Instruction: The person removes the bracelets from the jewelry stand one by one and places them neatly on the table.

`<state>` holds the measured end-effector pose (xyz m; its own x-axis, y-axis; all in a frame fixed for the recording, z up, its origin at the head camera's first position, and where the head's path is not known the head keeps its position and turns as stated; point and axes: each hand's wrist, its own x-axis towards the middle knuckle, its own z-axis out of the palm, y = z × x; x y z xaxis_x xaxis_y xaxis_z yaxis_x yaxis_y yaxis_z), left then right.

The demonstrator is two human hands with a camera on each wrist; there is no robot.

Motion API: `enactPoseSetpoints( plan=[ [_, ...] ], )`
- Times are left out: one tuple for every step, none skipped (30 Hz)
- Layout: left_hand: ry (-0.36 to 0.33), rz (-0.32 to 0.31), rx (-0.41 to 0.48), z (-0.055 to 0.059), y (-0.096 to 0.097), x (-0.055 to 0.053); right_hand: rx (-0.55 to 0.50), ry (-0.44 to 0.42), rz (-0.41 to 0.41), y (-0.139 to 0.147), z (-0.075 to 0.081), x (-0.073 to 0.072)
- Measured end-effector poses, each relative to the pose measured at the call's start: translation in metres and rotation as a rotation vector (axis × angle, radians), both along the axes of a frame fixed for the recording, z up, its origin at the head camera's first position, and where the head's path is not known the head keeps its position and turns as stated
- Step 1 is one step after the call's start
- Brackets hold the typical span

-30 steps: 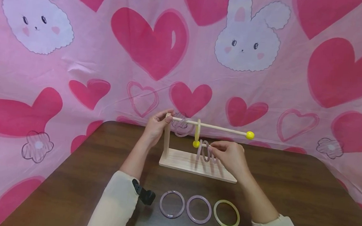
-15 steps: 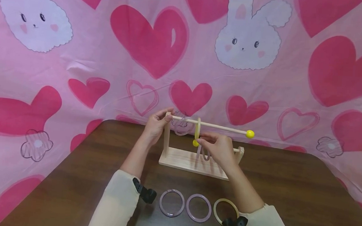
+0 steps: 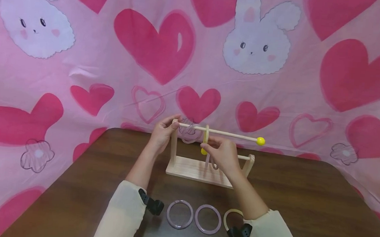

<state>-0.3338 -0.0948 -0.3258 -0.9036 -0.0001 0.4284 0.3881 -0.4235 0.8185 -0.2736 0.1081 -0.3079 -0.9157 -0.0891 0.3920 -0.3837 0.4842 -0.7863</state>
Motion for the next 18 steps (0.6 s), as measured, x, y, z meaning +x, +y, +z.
enactPoseSetpoints(
  plan=[
    [0.001,0.0,0.001,-0.0004,-0.0001,0.0003,0.016,0.0,-0.007,-0.0007,-0.0001,0.0006],
    [0.001,0.001,0.0,-0.0006,-0.0001,0.0001,0.033,0.0,-0.018,-0.0014,-0.0001,0.0013],
    [0.001,0.0,0.0,-0.0007,0.0002,-0.0001,0.052,0.001,-0.032,-0.0018,0.0001,0.0022],
    [0.003,-0.002,0.002,-0.0011,-0.0004,0.0001,0.074,0.004,-0.044,-0.0026,-0.0001,0.0026],
    [0.004,-0.004,0.002,-0.0015,-0.0008,0.0,0.094,0.006,-0.055,-0.0033,0.0,0.0035],
    [0.006,-0.005,0.003,-0.0017,-0.0012,0.0,0.114,0.013,-0.069,-0.0039,-0.0001,0.0041],
    [0.008,-0.007,0.005,-0.0017,-0.0013,-0.0002,0.135,0.019,-0.082,-0.0044,-0.0003,0.0044],
    [0.007,-0.005,0.003,-0.0017,-0.0014,-0.0005,0.149,0.025,-0.089,-0.0048,-0.0005,0.0046],
    [0.009,-0.006,0.005,-0.0018,-0.0016,-0.0005,0.159,0.031,-0.094,-0.005,-0.0006,0.0048],
    [0.006,-0.003,0.003,-0.0017,-0.0016,-0.0007,0.164,0.034,-0.098,-0.0052,-0.001,0.0047],
    [0.004,-0.001,0.0,-0.0016,-0.0016,-0.0009,0.162,0.036,-0.101,-0.0052,-0.0012,0.0048],
    [0.003,-0.001,0.0,-0.0014,-0.0016,-0.0007,0.159,0.044,-0.104,-0.0053,-0.0016,0.0044],
    [0.002,-0.001,-0.002,-0.0012,-0.0015,-0.0006,0.147,0.047,-0.102,-0.0053,-0.0021,0.004],
    [0.0,-0.002,-0.003,-0.0012,-0.0015,-0.0008,0.13,0.049,-0.098,-0.0053,-0.0024,0.0039],
    [0.0,-0.003,-0.003,-0.0011,-0.0014,-0.0006,0.114,0.053,-0.095,-0.0052,-0.0027,0.0038],
    [0.0,-0.003,-0.003,-0.0009,-0.0013,-0.0004,0.1,0.059,-0.096,-0.0052,-0.003,0.0035],
    [0.001,-0.004,-0.002,-0.0009,-0.0013,-0.0002,0.084,0.064,-0.096,-0.0051,-0.0035,0.0032],
    [0.003,-0.005,0.0,-0.001,-0.0013,0.0,0.072,0.067,-0.098,-0.0049,-0.0037,0.0031]
  ],
)
